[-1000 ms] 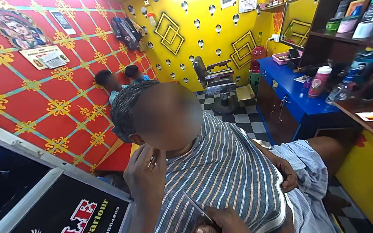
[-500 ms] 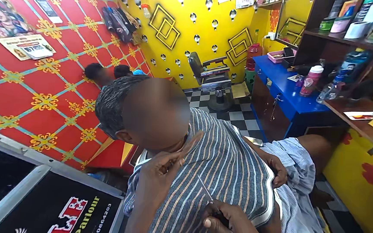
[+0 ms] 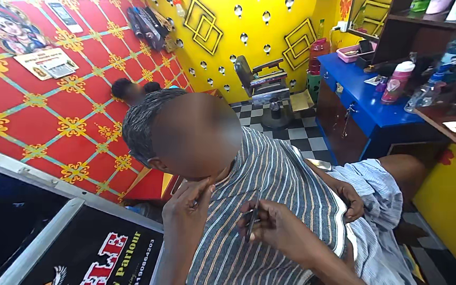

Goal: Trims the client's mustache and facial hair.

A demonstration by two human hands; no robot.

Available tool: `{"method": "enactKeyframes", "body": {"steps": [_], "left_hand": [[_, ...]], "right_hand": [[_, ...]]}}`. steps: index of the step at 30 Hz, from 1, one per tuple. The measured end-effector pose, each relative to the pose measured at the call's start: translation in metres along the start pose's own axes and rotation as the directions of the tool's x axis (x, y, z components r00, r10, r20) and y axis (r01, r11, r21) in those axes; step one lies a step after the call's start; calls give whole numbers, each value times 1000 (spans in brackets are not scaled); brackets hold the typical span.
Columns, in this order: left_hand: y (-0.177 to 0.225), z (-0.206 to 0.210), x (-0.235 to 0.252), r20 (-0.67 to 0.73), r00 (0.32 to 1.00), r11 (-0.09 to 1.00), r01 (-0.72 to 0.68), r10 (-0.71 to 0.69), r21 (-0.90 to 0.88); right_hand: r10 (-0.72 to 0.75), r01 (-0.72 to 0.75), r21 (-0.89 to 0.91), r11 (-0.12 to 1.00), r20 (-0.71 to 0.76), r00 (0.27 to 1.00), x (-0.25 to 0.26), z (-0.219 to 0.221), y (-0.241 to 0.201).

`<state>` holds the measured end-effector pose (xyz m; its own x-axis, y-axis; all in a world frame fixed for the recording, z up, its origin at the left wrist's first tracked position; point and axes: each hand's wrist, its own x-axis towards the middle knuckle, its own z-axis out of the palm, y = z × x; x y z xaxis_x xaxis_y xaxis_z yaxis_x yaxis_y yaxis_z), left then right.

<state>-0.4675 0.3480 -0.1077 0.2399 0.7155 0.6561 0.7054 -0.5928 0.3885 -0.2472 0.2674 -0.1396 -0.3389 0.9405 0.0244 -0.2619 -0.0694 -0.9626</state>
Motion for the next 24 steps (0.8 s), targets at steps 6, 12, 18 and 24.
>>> {"method": "enactKeyframes", "body": {"steps": [6,12,18,24], "left_hand": [[6,-14,13,-223,967,992,-115,123,50],[0,-14,12,-102,994,994,-35,45,103],[-1,-13,6,-49,992,990,-115,119,77],[2,-34,21,-156,982,989,-88,106,119]], "right_hand": [[-162,165,23,986,-120,980,41,25,9],[-155,158,55,986,-62,986,65,43,22],[-168,169,100,980,-24,986,76,57,28],[-166,165,21,986,82,983,94,64,24]]}}
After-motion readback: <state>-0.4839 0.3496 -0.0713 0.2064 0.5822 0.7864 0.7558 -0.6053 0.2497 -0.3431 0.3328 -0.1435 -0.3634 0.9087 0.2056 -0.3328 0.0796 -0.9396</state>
